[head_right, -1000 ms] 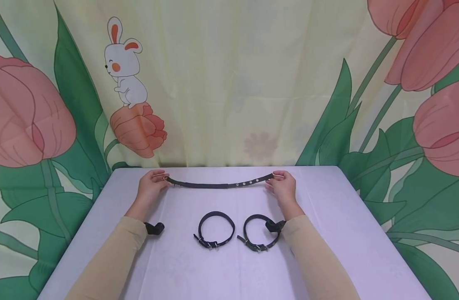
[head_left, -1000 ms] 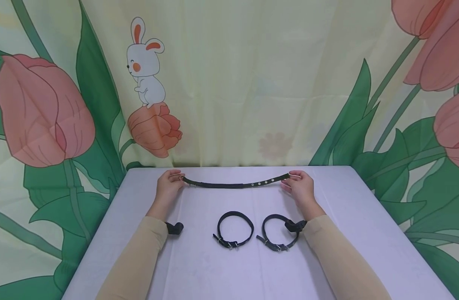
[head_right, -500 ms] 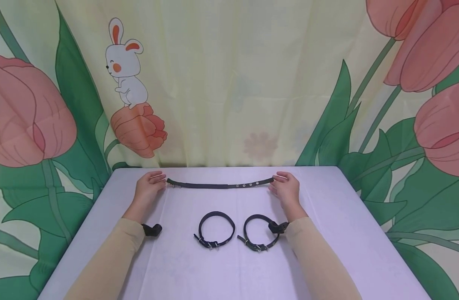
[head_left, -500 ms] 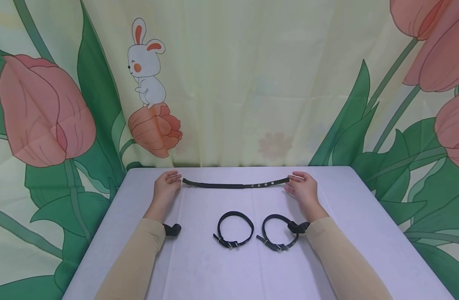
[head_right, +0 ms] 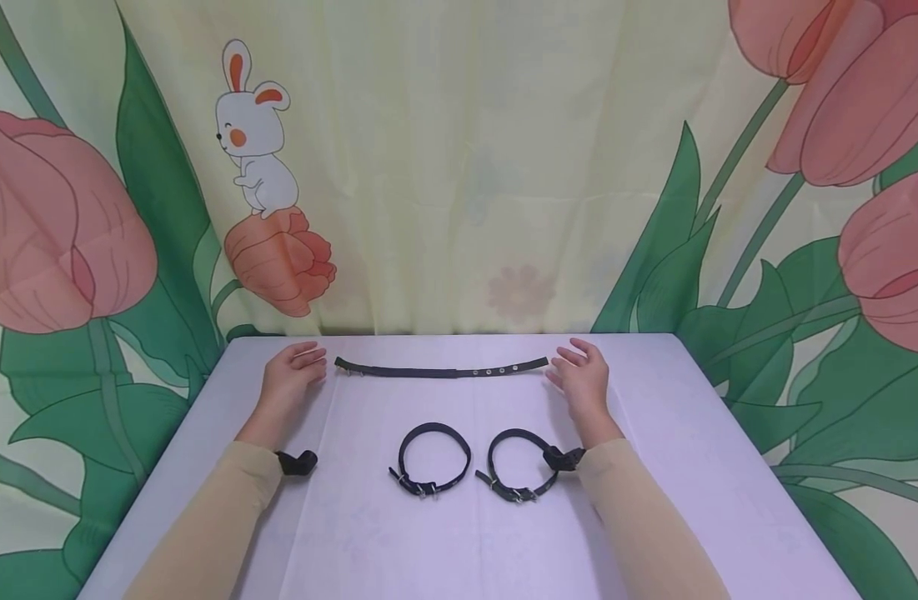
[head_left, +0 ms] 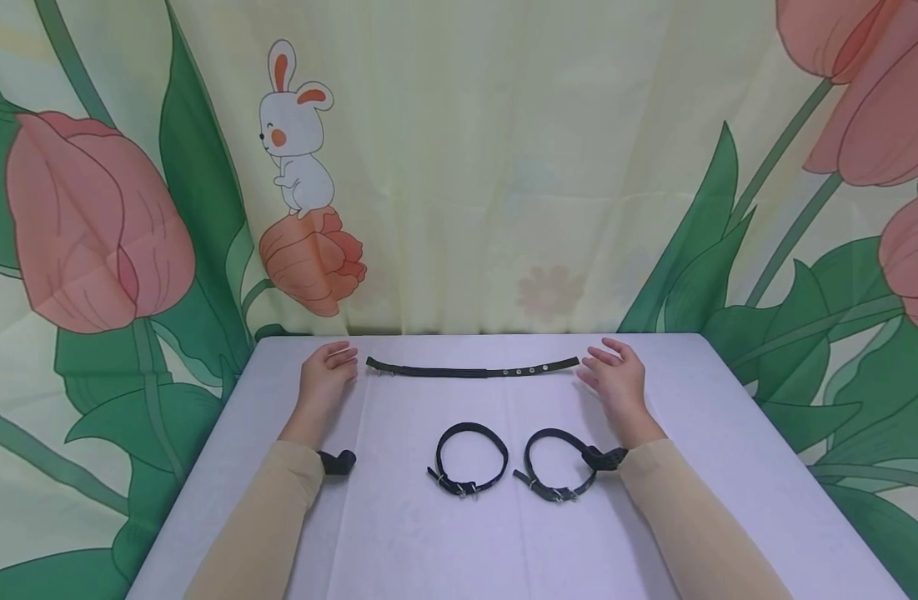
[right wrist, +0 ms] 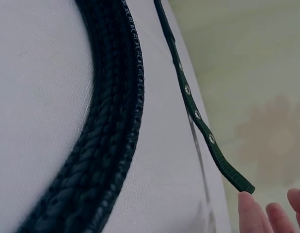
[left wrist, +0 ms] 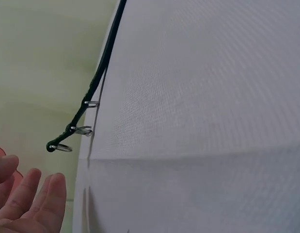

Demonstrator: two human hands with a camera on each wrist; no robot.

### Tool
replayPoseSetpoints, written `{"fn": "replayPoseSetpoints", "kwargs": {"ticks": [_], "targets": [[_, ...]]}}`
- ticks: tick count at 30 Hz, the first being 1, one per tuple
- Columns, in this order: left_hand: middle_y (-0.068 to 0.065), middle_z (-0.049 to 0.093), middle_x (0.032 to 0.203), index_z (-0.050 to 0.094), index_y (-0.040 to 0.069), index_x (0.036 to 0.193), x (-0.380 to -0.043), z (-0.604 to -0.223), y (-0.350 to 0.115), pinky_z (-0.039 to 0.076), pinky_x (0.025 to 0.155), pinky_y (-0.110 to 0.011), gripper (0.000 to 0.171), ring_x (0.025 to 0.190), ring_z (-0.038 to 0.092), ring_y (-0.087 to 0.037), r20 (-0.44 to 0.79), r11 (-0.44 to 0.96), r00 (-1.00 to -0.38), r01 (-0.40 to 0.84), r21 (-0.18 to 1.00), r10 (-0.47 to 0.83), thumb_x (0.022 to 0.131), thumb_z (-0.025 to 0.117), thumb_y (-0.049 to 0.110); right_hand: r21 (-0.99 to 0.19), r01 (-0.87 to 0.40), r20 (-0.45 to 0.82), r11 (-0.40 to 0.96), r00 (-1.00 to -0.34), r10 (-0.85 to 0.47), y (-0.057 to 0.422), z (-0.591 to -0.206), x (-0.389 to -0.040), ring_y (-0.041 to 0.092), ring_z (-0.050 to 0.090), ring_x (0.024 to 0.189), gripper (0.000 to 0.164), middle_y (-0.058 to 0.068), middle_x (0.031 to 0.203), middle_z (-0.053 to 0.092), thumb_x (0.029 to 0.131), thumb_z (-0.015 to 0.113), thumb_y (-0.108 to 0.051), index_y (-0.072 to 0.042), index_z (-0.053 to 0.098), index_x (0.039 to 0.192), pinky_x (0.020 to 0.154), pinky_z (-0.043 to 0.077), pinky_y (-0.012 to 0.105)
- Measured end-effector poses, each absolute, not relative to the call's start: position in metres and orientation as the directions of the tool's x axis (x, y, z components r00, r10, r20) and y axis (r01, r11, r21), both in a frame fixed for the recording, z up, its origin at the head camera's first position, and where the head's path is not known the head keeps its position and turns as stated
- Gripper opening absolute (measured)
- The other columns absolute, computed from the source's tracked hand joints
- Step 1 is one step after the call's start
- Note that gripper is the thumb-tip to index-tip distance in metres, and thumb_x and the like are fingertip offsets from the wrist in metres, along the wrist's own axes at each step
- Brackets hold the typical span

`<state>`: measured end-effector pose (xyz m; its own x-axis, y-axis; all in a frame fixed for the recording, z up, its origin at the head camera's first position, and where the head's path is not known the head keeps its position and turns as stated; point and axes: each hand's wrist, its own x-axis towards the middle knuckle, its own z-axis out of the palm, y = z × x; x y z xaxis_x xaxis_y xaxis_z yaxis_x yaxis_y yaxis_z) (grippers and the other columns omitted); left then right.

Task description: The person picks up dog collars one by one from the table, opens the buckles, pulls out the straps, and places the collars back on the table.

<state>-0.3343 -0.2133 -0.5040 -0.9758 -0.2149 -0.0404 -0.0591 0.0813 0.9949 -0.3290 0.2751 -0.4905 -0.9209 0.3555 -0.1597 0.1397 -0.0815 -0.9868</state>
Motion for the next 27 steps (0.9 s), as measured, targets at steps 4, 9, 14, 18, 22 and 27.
{"fn": "replayPoseSetpoints", "kwargs": {"ticks": [4, 9, 14, 18, 22, 27], "targets": [[-0.023, 0.064, 0.15, 0.051, 0.003, 0.155, -0.331, -0.502, -0.216, 0.059, 0.083, -0.013, 0.055, 0.137, 0.064, -0.037, -0.051, 0.088, -0.977, -0.071, 0.994, -0.206, 0.102, 0.062, -0.004, -0.988, 0.131, -0.152, -0.083, -0.93, 0.335, 0.276, -0.489, -0.327, 0.037, 0.06, 0.143, 0.067, 0.022, 0.162, 0.051, 0.105, 0.064, 0.0, -0.014, 0.037, 0.164, 0.1, 0.062, 0.038], [-0.02, 0.063, 0.152, 0.049, 0.008, 0.158, -0.327, -0.497, -0.216, 0.06, 0.089, -0.015, 0.057, 0.139, 0.064, -0.034, -0.052, 0.115, -0.98, -0.076, 0.991, -0.194, 0.103, 0.063, 0.001, -0.991, 0.115, -0.128, -0.06, -0.941, 0.312, 0.276, -0.485, -0.323, 0.037, 0.059, 0.144, 0.068, 0.023, 0.163, 0.051, 0.105, 0.064, 0.0, -0.013, 0.036, 0.165, 0.099, 0.062, 0.038], [-0.02, 0.062, 0.154, 0.048, 0.008, 0.159, -0.324, -0.488, -0.214, 0.06, 0.102, -0.024, 0.058, 0.141, 0.062, -0.032, -0.044, 0.138, -0.984, -0.068, 0.988, -0.171, 0.103, 0.063, 0.0, -0.995, 0.102, -0.103, -0.018, -0.949, 0.297, 0.274, -0.482, -0.319, 0.038, 0.058, 0.145, 0.067, 0.022, 0.163, 0.051, 0.106, 0.063, -0.001, -0.014, 0.035, 0.166, 0.095, 0.063, 0.034], [-0.02, 0.061, 0.154, 0.049, 0.008, 0.159, -0.323, -0.482, -0.209, 0.057, 0.11, -0.035, 0.059, 0.143, 0.061, -0.033, -0.032, 0.153, -0.988, -0.056, 0.987, -0.154, 0.103, 0.064, -0.002, -0.997, 0.078, -0.069, 0.02, -0.958, 0.277, 0.272, -0.479, -0.316, 0.039, 0.06, 0.144, 0.066, 0.023, 0.163, 0.051, 0.106, 0.061, 0.0, -0.013, 0.035, 0.166, 0.092, 0.064, 0.033], [-0.019, 0.062, 0.154, 0.05, 0.008, 0.158, -0.32, -0.476, -0.203, 0.053, 0.115, -0.046, 0.059, 0.143, 0.061, -0.033, 0.01, 0.189, -0.991, -0.015, 0.982, -0.134, 0.102, 0.065, -0.004, -0.997, 0.06, -0.047, 0.041, -0.965, 0.257, 0.268, -0.475, -0.312, 0.035, 0.064, 0.14, 0.066, 0.024, 0.161, 0.053, 0.105, 0.063, 0.001, -0.013, 0.038, 0.165, 0.094, 0.064, 0.036], [-0.016, 0.063, 0.154, 0.05, 0.009, 0.157, -0.317, -0.472, -0.198, 0.052, 0.117, -0.045, 0.059, 0.144, 0.061, -0.032, 0.045, 0.222, -0.994, 0.021, 0.975, -0.101, 0.102, 0.066, -0.002, -0.997, 0.043, -0.026, 0.069, -0.974, 0.224, 0.262, -0.471, -0.306, 0.038, 0.062, 0.141, 0.065, 0.023, 0.161, 0.054, 0.105, 0.064, -0.001, -0.014, 0.04, 0.164, 0.092, 0.064, 0.035]]}}
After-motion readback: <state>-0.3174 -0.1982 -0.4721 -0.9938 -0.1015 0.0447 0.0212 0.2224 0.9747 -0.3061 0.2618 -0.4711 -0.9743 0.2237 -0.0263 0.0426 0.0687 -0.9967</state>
